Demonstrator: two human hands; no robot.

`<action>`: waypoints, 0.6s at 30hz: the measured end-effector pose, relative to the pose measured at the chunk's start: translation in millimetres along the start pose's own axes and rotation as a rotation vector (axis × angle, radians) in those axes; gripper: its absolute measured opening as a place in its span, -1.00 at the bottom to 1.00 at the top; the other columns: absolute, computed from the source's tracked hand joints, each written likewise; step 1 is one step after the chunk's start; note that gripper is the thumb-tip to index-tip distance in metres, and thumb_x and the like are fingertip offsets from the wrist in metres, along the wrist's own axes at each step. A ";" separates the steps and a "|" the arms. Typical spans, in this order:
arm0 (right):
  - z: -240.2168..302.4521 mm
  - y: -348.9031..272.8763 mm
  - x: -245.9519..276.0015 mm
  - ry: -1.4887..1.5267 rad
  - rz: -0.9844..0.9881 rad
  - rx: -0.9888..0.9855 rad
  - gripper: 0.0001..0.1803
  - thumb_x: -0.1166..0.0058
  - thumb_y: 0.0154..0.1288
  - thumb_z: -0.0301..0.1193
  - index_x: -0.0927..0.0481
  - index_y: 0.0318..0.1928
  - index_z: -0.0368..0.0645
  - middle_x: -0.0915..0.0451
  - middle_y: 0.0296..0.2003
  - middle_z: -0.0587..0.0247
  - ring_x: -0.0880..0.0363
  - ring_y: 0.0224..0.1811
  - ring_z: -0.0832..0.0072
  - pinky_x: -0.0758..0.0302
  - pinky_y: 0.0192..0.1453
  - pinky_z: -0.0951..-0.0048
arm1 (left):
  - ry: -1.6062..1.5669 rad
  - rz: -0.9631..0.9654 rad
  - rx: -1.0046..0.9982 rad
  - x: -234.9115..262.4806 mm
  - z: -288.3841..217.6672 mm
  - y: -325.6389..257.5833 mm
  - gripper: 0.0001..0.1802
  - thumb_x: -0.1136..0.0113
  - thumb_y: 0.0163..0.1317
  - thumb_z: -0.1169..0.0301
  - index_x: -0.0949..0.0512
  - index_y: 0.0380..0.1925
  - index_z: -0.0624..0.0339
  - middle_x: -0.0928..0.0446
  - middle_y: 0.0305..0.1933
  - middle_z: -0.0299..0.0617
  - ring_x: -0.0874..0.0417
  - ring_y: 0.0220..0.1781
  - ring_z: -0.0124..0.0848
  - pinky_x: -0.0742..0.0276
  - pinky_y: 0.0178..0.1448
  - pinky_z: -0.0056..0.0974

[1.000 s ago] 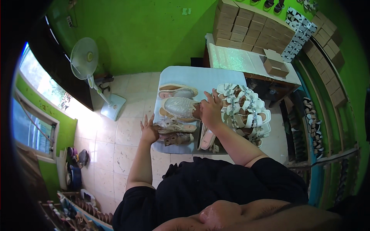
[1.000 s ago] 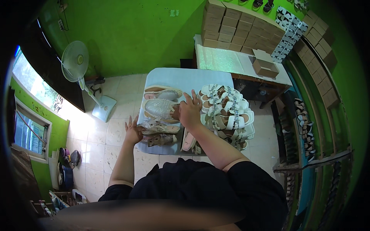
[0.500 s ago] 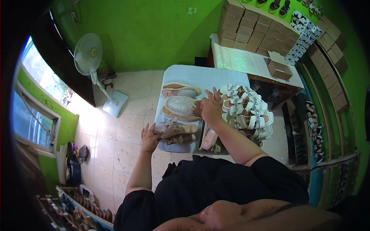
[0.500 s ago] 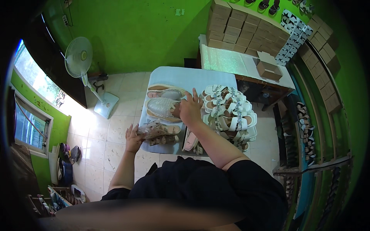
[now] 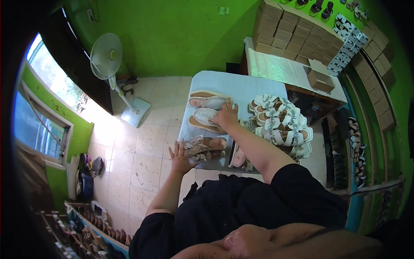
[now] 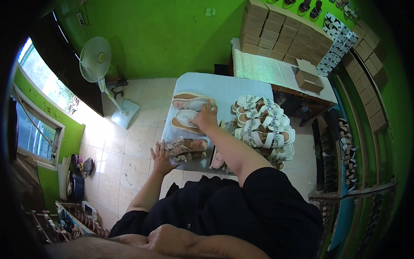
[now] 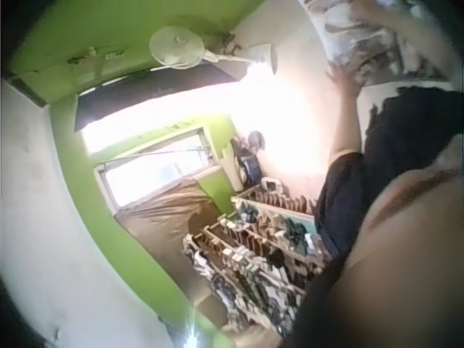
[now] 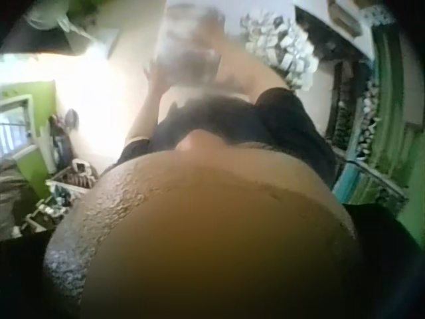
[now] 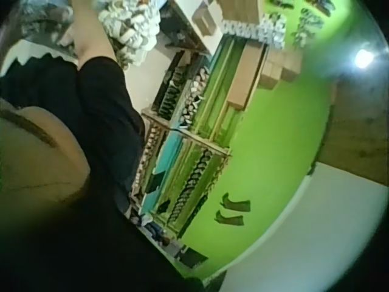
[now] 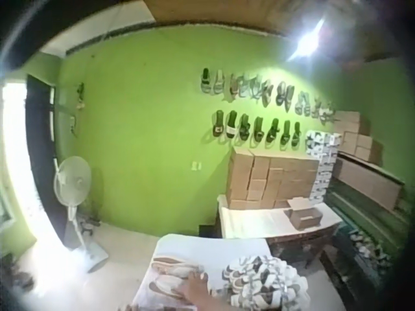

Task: The person is packaging pairs of shoes into individual shoe boxes and stacking them.

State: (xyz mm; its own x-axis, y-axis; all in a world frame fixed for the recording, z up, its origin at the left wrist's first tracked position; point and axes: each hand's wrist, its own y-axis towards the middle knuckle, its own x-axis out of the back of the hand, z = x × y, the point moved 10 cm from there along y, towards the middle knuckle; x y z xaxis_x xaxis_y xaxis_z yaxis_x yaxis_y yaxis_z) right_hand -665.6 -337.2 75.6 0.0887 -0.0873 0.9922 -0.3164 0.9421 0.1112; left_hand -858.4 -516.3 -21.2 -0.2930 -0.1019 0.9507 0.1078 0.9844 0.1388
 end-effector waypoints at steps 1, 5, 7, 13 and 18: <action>3.2 -0.4 -7.1 -0.041 0.039 0.019 -0.34 -0.19 0.13 0.20 -0.76 -0.05 -0.12 -0.41 0.27 -0.04 0.00 0.54 -0.01 -0.02 0.44 -0.32 | 0.011 -0.025 0.010 -2.3 0.7 -4.1 -0.05 -0.56 -0.27 -0.09 -0.48 0.12 0.23 0.04 0.59 0.07 0.21 0.62 0.21 0.40 0.50 0.49; -3.0 0.6 -32.8 -0.229 0.047 -0.021 -0.45 -0.13 0.21 0.09 -0.75 -0.07 -0.11 -0.45 0.22 -0.02 -0.11 0.48 0.03 -0.03 0.44 -0.30 | 0.056 -0.116 0.016 -5.3 -0.7 -5.8 -0.17 -0.53 -0.21 -0.09 -0.53 0.05 0.11 0.03 0.60 0.05 0.21 0.62 0.21 0.41 0.50 0.48; 16.0 -8.3 -21.6 -0.153 -0.149 0.085 -0.56 -0.08 0.24 -0.04 -0.75 -0.13 -0.12 -0.52 0.09 0.03 -0.28 0.34 0.10 -0.16 0.36 -0.23 | 0.043 -0.203 -0.036 0.8 -6.3 -9.3 -0.32 -0.52 -0.17 -0.05 -0.58 -0.05 0.03 -0.01 0.58 0.04 0.17 0.62 0.20 0.39 0.50 0.47; 95.8 -73.2 -20.0 0.223 0.105 0.484 -0.58 -0.26 0.06 -0.15 -0.70 -0.15 -0.18 -0.51 0.00 0.05 -0.37 0.22 0.16 -0.26 0.27 -0.11 | 0.046 -0.371 -0.153 8.9 -10.8 -26.6 -0.79 -0.47 -0.08 0.15 -0.69 -0.41 -0.16 -0.19 0.52 -0.02 0.00 0.58 0.18 0.31 0.52 0.43; 82.5 -70.7 -28.8 0.321 -0.137 0.265 -0.45 -0.37 -0.03 -0.13 -0.68 -0.01 -0.12 -0.46 0.14 0.13 -0.31 0.29 0.19 -0.25 0.30 -0.07 | 0.032 -0.435 -0.201 21.5 -20.8 -25.7 -0.89 -0.45 -0.05 0.25 -0.68 -0.49 -0.17 -0.25 0.50 -0.07 -0.04 0.58 0.15 0.28 0.53 0.39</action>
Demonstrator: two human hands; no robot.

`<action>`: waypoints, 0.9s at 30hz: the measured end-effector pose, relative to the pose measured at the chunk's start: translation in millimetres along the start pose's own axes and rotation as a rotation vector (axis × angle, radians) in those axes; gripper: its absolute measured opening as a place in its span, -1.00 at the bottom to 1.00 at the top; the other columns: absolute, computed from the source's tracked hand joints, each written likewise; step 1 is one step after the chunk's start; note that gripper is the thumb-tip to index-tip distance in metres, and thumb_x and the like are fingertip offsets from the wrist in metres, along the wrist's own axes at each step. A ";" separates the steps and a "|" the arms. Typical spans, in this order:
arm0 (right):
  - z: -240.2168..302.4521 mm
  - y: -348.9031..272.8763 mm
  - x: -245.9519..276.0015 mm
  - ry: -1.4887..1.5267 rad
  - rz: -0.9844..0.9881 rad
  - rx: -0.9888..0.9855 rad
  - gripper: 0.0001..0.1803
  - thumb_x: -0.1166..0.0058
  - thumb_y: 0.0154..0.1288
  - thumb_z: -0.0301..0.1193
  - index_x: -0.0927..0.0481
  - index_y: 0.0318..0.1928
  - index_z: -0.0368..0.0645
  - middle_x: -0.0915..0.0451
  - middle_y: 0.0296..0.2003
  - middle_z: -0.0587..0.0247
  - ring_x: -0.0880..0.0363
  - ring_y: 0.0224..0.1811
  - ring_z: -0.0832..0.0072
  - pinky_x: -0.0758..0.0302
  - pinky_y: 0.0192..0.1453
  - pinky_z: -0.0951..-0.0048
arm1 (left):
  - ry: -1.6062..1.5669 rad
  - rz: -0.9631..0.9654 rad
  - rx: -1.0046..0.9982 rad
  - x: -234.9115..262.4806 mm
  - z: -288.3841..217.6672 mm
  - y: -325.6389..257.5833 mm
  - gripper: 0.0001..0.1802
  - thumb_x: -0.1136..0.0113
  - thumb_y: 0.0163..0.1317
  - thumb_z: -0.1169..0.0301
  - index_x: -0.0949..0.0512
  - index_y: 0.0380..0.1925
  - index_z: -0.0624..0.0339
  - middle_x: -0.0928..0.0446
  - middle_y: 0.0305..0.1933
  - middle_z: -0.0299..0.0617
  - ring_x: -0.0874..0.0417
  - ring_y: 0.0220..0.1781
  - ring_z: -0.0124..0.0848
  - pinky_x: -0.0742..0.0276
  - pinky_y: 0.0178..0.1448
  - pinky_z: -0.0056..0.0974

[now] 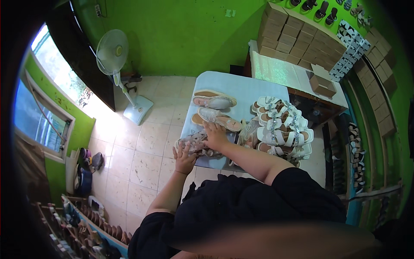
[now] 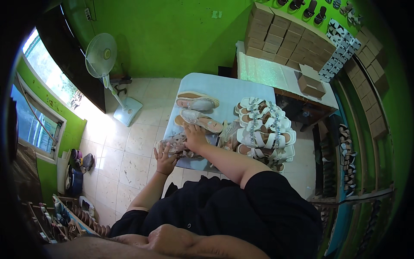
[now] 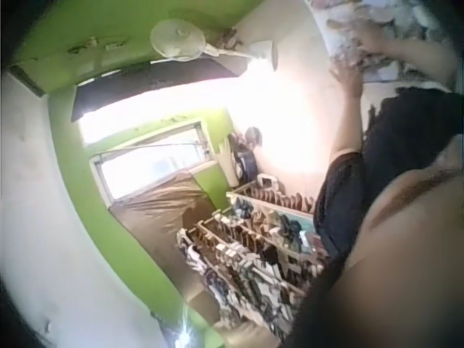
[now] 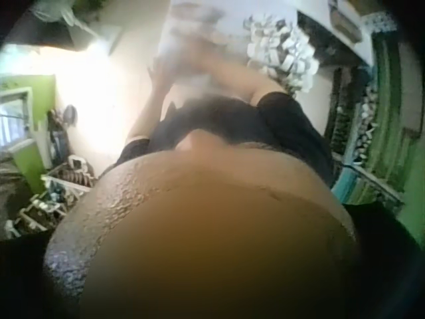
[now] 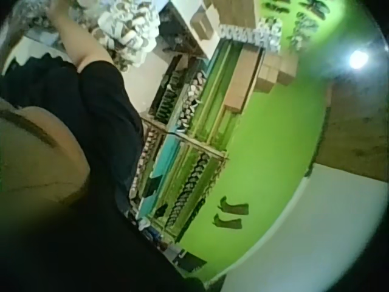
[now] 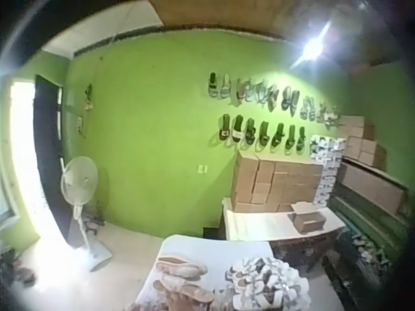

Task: The person is packaging pairs of shoes into individual shoe boxes and stacking them.

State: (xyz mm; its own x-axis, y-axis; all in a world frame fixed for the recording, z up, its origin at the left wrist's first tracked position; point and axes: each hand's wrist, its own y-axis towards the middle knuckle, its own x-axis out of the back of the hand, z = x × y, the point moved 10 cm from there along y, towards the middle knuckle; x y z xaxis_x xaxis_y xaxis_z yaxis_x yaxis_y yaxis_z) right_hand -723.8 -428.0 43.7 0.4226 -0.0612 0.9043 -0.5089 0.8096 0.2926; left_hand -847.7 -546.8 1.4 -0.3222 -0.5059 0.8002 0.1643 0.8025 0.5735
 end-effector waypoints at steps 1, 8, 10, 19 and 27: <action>0.5 2.0 -2.4 0.006 -0.001 0.021 -0.41 -0.39 -0.02 -0.12 -0.67 0.05 -0.07 -0.45 0.18 0.17 -0.29 0.32 0.20 -0.24 0.30 -0.07 | -0.002 -0.004 -0.001 0.4 -2.1 -0.6 -0.90 -0.45 -0.04 0.26 -0.68 -0.52 -0.16 -0.27 0.49 -0.08 -0.05 0.57 0.15 0.28 0.53 0.39; 6.1 17.6 -28.4 0.014 0.134 0.074 -0.77 -0.27 0.03 -0.30 -0.78 -0.25 0.01 -0.50 0.17 0.19 -0.26 0.37 0.18 -0.19 0.30 -0.09 | -0.007 -0.002 0.066 4.7 -2.8 -4.2 -0.92 -0.38 0.02 0.22 -0.67 -0.53 -0.15 -0.28 0.49 -0.17 -0.08 0.57 0.09 0.25 0.52 0.42; 17.0 18.4 0.1 0.054 0.024 0.094 -0.86 -0.18 0.09 -0.37 -0.78 -0.37 -0.03 -0.44 0.26 0.14 -0.22 0.42 0.16 -0.18 0.29 -0.12 | 0.042 -0.027 0.089 15.0 -0.4 1.1 -0.93 -0.41 -0.02 0.26 -0.68 -0.56 -0.13 -0.27 0.50 -0.13 -0.08 0.57 0.13 0.26 0.53 0.41; -1.5 1.8 231.4 0.123 -0.548 0.012 -0.86 -0.40 -0.09 -0.37 -0.72 -0.46 -0.09 -0.49 0.21 0.06 -0.20 0.40 -0.11 -0.15 0.36 -0.14 | -0.060 -0.102 0.313 124.5 -27.2 76.7 -0.91 -0.41 -0.13 0.37 -0.76 -0.53 -0.07 -0.09 0.57 0.10 0.14 0.61 0.23 0.37 0.55 0.38; -105.5 -183.0 486.8 -0.031 -0.946 -0.080 -0.81 -0.40 -0.06 -0.46 -0.63 -0.47 -0.27 -0.57 0.16 0.02 -0.27 0.41 -0.03 -0.16 0.46 0.00 | -0.103 -0.402 0.109 205.0 -162.4 157.8 -0.87 -0.51 -0.09 0.37 -0.76 -0.50 0.10 -0.16 0.54 0.13 0.06 0.61 0.18 0.23 0.56 0.26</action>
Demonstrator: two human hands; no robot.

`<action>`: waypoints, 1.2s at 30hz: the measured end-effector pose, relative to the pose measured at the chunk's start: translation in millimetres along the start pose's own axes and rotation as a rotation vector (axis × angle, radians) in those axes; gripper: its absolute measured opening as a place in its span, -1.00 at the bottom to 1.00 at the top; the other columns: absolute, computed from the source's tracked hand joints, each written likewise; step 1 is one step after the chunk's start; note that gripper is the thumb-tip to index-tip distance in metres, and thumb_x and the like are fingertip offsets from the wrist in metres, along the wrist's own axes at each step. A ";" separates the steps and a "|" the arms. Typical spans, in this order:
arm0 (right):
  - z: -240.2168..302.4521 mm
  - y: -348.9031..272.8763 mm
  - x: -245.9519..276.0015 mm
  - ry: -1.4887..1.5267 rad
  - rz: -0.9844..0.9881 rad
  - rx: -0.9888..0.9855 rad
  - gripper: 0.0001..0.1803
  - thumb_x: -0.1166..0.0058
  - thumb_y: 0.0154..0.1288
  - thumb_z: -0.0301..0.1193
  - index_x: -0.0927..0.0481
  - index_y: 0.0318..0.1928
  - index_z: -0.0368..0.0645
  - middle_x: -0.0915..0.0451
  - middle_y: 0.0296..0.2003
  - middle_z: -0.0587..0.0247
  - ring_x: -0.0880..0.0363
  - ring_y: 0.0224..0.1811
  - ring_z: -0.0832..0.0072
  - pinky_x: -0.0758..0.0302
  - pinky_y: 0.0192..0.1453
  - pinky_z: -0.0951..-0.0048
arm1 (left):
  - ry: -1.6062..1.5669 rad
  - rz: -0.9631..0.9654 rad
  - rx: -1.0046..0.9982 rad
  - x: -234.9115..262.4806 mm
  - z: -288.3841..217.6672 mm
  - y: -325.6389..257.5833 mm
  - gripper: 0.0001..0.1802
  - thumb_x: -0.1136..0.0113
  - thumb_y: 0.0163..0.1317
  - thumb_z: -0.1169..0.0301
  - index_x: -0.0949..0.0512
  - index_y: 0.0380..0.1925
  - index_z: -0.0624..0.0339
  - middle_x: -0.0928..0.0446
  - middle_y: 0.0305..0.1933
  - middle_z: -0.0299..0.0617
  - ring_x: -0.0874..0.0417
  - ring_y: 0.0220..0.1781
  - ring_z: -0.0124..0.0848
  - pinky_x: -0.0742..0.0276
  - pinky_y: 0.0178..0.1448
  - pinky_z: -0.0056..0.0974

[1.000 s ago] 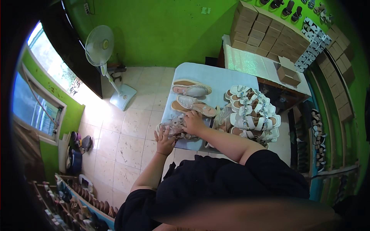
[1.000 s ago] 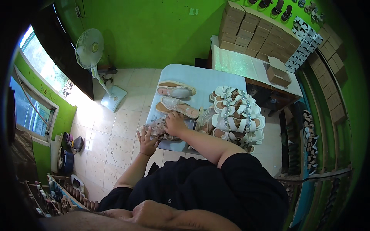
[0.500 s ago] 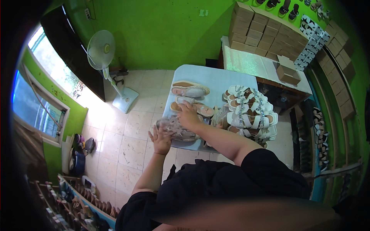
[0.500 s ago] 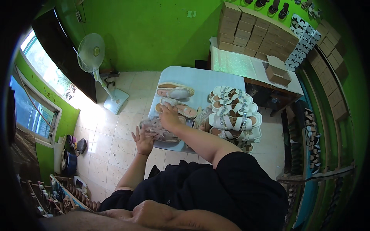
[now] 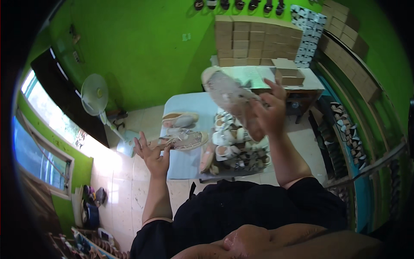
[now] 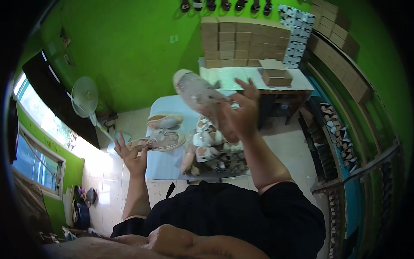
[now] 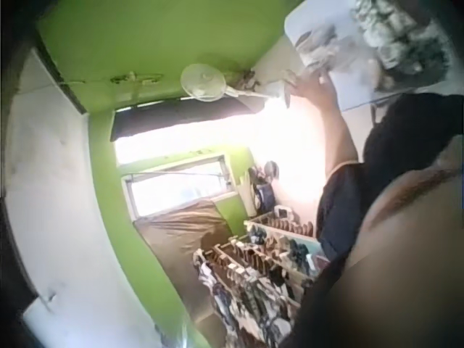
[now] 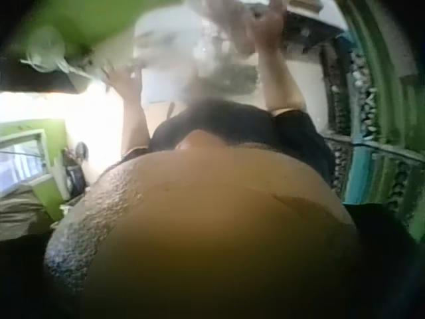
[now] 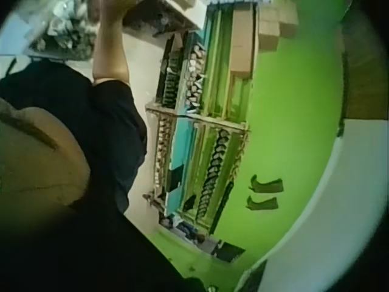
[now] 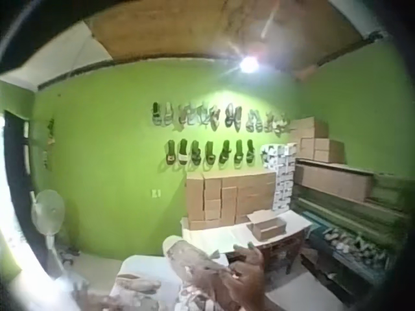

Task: The person is packaging pairs of shoes into individual shoe boxes and stacking them.

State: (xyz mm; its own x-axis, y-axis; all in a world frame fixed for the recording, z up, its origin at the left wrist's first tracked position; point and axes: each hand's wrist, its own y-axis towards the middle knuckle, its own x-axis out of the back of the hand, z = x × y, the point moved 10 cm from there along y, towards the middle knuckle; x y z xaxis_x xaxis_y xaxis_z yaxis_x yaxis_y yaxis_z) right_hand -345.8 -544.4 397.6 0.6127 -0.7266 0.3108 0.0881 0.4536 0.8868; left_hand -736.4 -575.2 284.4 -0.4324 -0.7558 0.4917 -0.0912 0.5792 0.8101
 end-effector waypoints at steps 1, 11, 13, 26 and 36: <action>-23.6 -1.7 37.3 -0.054 -0.025 -0.010 -0.80 -0.37 -0.02 -0.40 -0.62 -0.48 -0.25 -0.56 0.18 0.02 -0.27 0.41 -0.04 -0.15 0.46 0.01 | -0.010 -0.016 -0.024 0.1 -23.5 6.3 -0.86 -0.52 -0.09 0.37 -0.76 -0.51 0.13 -0.18 0.53 0.12 0.03 0.61 0.15 0.20 0.57 0.21; -238.2 -80.1 378.5 -0.467 0.003 -0.363 -0.86 -0.29 0.00 -0.48 -0.62 -0.50 -0.30 -0.44 0.29 0.00 -0.12 0.47 -0.09 -0.06 0.49 -0.02 | -0.237 -0.097 -0.097 -66.6 -274.1 23.2 -0.80 -0.51 -0.10 0.38 -0.62 -0.65 0.18 -0.19 0.53 0.10 0.02 0.60 0.14 0.21 0.56 0.24; -271.0 -97.5 425.8 -0.556 0.021 -0.434 -0.88 -0.27 0.01 -0.50 -0.64 -0.50 -0.32 -0.43 0.29 -0.03 -0.09 0.48 -0.12 -0.07 0.49 -0.03 | -0.302 -0.080 -0.082 -92.3 -315.1 22.8 -0.80 -0.51 -0.10 0.36 -0.63 -0.62 0.16 -0.18 0.54 0.06 0.02 0.60 0.14 0.23 0.56 0.27; -391.6 -162.5 520.9 -0.707 0.150 -0.611 -0.82 -0.28 -0.01 -0.40 -0.69 -0.48 -0.29 -0.44 0.29 0.01 -0.06 0.50 -0.10 -0.05 0.50 -0.05 | -0.226 0.419 -0.047 -286.8 -493.5 25.8 -0.82 -0.47 -0.09 0.23 -0.68 -0.65 0.01 -0.13 0.58 -0.03 0.02 0.60 0.15 0.34 0.49 0.48; -499.0 -139.6 429.3 -0.536 0.361 -0.643 -0.78 -0.32 -0.06 -0.28 -0.75 -0.50 -0.19 -0.41 0.32 0.03 0.03 0.53 -0.14 0.25 0.49 -0.42 | -0.181 0.452 0.080 -441.9 -524.0 77.4 -0.82 -0.43 -0.13 0.22 -0.68 -0.64 0.03 -0.11 0.59 -0.07 0.05 0.62 0.09 0.35 0.51 0.46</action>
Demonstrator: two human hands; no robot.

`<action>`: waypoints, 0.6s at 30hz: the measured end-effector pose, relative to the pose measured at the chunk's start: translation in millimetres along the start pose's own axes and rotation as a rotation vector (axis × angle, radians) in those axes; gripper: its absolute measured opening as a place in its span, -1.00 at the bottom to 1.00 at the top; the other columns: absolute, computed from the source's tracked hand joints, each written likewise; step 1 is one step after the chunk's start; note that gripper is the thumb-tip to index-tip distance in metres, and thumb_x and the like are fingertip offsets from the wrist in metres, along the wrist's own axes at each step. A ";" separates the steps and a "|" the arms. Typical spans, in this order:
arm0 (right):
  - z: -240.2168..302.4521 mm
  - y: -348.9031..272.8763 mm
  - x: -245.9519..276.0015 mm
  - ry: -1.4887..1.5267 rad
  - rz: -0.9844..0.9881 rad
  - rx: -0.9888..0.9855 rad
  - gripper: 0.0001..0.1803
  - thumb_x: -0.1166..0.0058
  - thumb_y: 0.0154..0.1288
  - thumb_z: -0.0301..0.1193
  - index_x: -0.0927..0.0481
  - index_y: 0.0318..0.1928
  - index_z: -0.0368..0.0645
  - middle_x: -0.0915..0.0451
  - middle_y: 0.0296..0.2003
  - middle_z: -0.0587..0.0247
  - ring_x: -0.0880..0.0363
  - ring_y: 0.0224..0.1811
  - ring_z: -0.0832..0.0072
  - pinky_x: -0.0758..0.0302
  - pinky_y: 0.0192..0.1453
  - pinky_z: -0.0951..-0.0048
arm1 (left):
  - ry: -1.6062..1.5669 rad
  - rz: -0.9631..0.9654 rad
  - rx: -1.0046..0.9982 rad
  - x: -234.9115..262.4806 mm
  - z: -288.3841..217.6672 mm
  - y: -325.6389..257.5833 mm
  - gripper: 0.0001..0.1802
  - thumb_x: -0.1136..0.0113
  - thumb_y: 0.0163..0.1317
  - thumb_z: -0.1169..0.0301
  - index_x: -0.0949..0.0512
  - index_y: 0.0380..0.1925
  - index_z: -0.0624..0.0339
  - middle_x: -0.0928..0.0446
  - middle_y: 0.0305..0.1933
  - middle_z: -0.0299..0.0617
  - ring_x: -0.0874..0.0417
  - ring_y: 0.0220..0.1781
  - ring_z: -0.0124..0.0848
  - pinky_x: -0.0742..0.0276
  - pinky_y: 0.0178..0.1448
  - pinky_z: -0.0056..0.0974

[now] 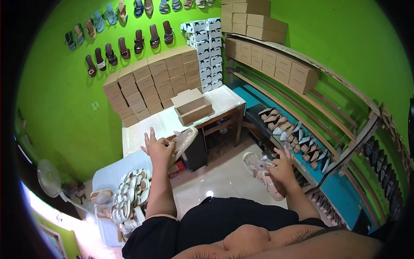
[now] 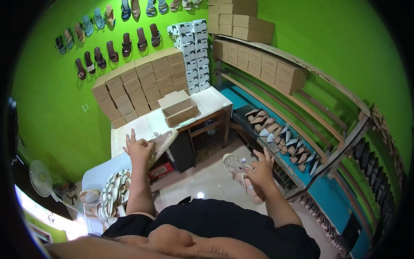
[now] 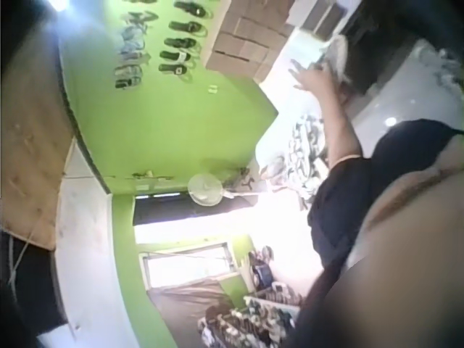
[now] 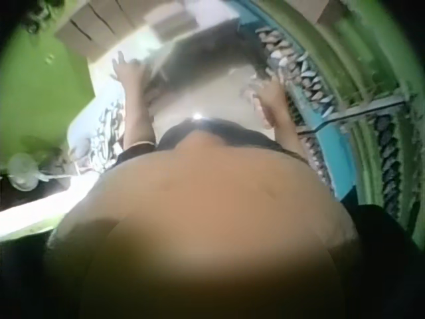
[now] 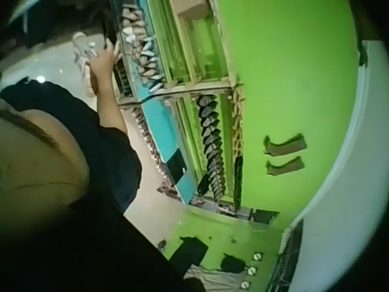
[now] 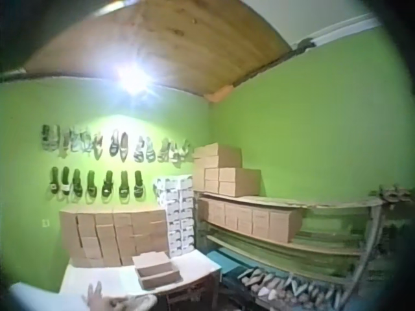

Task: The person is packaging pairs of shoes into individual shoe boxes and stacking them.

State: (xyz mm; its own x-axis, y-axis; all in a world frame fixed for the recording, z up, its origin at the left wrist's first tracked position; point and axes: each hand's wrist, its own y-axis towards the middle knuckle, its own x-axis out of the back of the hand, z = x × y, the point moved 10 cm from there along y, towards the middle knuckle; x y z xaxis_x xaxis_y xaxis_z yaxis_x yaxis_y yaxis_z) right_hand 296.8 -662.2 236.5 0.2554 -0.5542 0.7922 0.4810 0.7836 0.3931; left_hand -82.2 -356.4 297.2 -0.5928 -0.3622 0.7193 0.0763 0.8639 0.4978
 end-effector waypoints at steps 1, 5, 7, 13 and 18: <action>0.3 14.9 -11.6 0.010 0.012 0.012 -0.78 -0.33 -0.07 -0.28 -0.76 -0.49 -0.18 -0.41 0.32 0.04 0.02 0.53 -0.14 0.24 0.48 -0.44 | -0.013 0.007 0.013 -15.8 7.2 16.8 -0.83 -0.42 -0.14 0.22 -0.68 -0.66 0.02 -0.10 0.59 -0.03 0.05 0.62 0.09 0.37 0.51 0.46; -19.1 86.1 -65.6 0.008 0.036 0.015 -0.78 -0.36 -0.10 -0.25 -0.78 -0.45 -0.12 -0.45 0.30 0.07 0.01 0.52 -0.17 0.23 0.44 -0.51 | -0.048 0.020 0.033 -61.2 5.8 83.1 -0.85 -0.42 -0.14 0.24 -0.70 -0.64 0.02 -0.10 0.59 0.01 0.06 0.62 0.10 0.38 0.51 0.46; -19.4 123.7 -85.3 0.004 0.048 0.016 -0.77 -0.36 -0.10 -0.25 -0.78 -0.44 -0.11 -0.44 0.30 0.07 0.01 0.52 -0.17 0.22 0.44 -0.52 | -0.013 0.025 -0.019 -80.3 -0.5 116.2 -0.86 -0.44 -0.14 0.25 -0.72 -0.62 0.02 -0.07 0.59 0.05 0.06 0.62 0.12 0.39 0.50 0.47; -16.9 215.0 -124.9 0.015 0.073 0.046 -0.81 -0.37 -0.07 -0.25 -0.79 -0.42 -0.04 -0.42 0.33 0.12 0.00 0.53 -0.12 0.17 0.46 -0.46 | 0.016 0.052 -0.087 -132.6 4.8 201.5 -0.87 -0.48 -0.11 0.24 -0.74 -0.58 -0.04 -0.05 0.59 0.05 0.09 0.62 0.13 0.45 0.51 0.45; -61.1 266.3 -168.9 0.171 0.084 -0.067 -0.84 -0.40 -0.03 -0.25 -0.80 -0.43 0.00 -0.45 0.32 0.18 0.00 0.54 -0.04 0.13 0.48 -0.38 | 0.043 0.089 -0.070 -172.3 8.8 235.5 -0.83 -0.50 -0.11 0.21 -0.75 -0.56 0.00 -0.02 0.61 0.02 0.09 0.62 0.12 0.41 0.51 0.43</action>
State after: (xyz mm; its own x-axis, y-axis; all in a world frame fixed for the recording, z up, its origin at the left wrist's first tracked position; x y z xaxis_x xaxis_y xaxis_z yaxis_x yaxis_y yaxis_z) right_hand 433.0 -377.0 178.9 0.4333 -0.5315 0.7278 0.5050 0.8121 0.2923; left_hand 30.8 -87.5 286.3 -0.5463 -0.3008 0.7817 0.1839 0.8674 0.4623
